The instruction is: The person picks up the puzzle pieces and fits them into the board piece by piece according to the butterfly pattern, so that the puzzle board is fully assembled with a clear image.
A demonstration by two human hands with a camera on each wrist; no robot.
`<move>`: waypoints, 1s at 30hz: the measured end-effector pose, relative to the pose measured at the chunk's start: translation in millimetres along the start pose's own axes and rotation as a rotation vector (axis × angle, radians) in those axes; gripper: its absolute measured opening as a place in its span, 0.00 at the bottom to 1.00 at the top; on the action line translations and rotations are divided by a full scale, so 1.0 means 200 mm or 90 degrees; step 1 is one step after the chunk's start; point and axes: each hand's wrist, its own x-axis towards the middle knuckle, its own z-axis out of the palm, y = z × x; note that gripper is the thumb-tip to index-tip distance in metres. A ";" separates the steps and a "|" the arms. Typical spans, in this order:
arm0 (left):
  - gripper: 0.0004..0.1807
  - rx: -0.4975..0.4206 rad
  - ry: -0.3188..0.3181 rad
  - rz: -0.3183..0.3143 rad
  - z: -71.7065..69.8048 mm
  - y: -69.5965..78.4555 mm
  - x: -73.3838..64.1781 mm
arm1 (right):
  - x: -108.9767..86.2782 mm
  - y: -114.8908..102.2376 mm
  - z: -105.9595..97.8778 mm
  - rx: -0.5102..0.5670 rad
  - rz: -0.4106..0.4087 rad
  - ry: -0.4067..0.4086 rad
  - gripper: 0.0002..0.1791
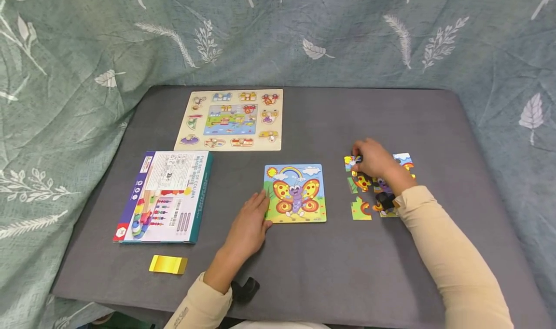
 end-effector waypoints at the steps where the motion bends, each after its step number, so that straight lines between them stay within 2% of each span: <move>1: 0.29 0.010 0.005 0.000 -0.01 0.00 0.00 | 0.01 -0.01 -0.01 0.009 0.000 -0.008 0.16; 5: 0.27 0.041 0.036 -0.009 -0.02 0.01 0.01 | 0.03 -0.06 -0.03 0.053 0.008 -0.035 0.15; 11: 0.22 0.064 0.083 -0.042 -0.02 0.01 -0.02 | 0.07 -0.22 -0.05 0.159 -0.005 -0.025 0.13; 16: 0.21 0.063 0.077 -0.038 -0.02 0.00 -0.02 | 0.14 -0.44 0.03 0.293 -0.049 -0.073 0.12; 20: 0.20 0.063 0.068 -0.039 -0.01 -0.01 -0.02 | 0.20 -0.59 0.12 0.375 -0.044 -0.125 0.10; 23: 0.20 0.055 0.064 -0.047 -0.01 -0.02 -0.01 | 0.24 -0.67 0.18 0.363 -0.025 -0.133 0.10; 30: 0.20 0.068 0.055 -0.045 -0.01 -0.02 0.00 | 0.30 -0.74 0.25 0.185 0.015 -0.091 0.12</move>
